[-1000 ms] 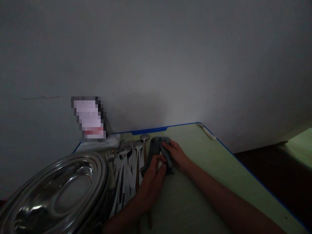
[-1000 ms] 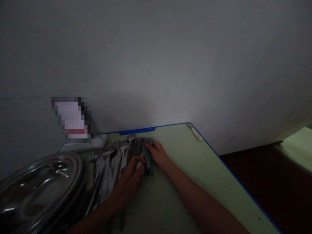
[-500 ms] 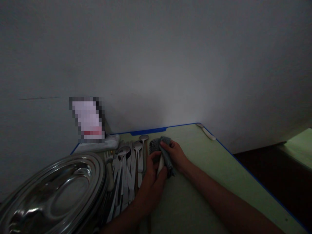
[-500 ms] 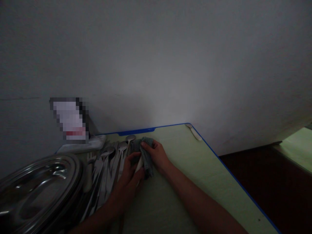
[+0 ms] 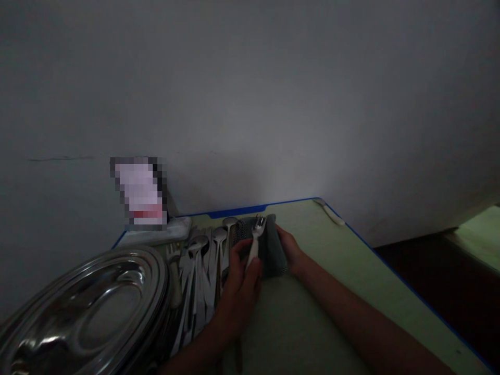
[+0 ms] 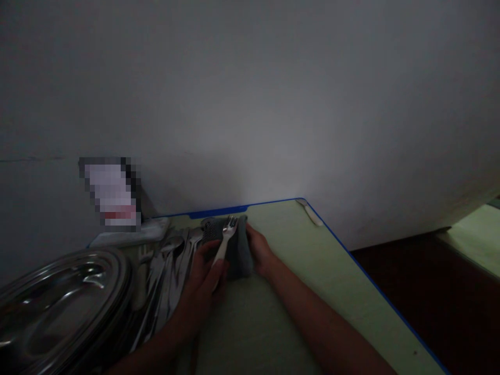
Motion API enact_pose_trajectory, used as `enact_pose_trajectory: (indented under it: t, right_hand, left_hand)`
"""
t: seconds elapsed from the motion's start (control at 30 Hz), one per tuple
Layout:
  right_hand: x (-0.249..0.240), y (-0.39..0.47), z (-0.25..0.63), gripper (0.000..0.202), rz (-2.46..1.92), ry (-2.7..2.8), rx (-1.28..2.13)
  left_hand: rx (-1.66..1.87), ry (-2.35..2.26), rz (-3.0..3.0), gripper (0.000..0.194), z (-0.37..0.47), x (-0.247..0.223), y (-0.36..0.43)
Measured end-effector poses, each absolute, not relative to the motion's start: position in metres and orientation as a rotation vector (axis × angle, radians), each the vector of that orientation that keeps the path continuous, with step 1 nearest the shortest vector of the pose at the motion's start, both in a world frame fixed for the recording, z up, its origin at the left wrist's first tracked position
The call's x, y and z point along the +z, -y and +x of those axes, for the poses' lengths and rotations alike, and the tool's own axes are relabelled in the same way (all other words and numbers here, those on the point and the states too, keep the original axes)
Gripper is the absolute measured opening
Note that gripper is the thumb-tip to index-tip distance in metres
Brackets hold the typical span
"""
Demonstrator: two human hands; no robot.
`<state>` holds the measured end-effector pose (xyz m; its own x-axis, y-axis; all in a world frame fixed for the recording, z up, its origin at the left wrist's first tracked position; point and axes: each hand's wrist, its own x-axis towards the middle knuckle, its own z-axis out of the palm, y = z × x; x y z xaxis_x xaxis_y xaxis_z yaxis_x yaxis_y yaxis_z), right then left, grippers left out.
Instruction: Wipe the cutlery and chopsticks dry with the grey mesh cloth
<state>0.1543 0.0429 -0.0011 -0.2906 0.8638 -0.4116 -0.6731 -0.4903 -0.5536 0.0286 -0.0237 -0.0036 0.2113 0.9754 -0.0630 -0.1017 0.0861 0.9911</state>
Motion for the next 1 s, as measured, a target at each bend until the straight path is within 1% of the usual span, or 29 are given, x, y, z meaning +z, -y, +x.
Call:
enact_pose_trajectory:
  t: [0.1, 0.3, 0.4, 0.47, 0.6, 0.77, 0.87, 1.0]
  right_hand:
    - [-0.004, -0.045, 0.156, 0.034, -0.909, 0.304, 1.880]
    - [-0.002, -0.045, 0.156, 0.042, -0.659, 0.426, 1.973]
    - [0.000, -0.042, 0.155, 0.044, -0.654, 0.486, 2.003]
    - [-0.002, -0.040, 0.155, 0.040, -0.716, 0.518, 1.965]
    - [-0.010, -0.040, 0.155, 0.030, -0.784, 0.644, 1.777]
    - [-0.010, -0.041, 0.153, 0.028, -0.874, 0.634, 1.703]
    - [-0.004, -0.041, 0.152, 0.033, -0.952, 0.505, 1.795]
    - [0.001, -0.039, 0.155, 0.049, -0.789, 0.454, 1.992]
  left_hand:
    - [1.019, -0.995, 1.149, 0.037, 0.029, -0.002, 0.024]
    - [1.016, -1.028, 1.228, 0.040, 0.027, -0.005, 0.024]
    - [1.042, -1.064, 1.309, 0.044, 0.026, -0.007, 0.024]
    - [1.053, -1.079, 1.357, 0.046, 0.026, -0.008, 0.024]
    - [1.031, -1.072, 1.450, 0.050, 0.025, -0.005, 0.024]
    - [1.001, -1.076, 1.586, 0.053, 0.024, -0.002, 0.023]
    - [0.988, -1.089, 1.628, 0.054, 0.024, -0.003, 0.023]
    - [1.028, -1.096, 1.554, 0.054, 0.023, -0.006, 0.024]
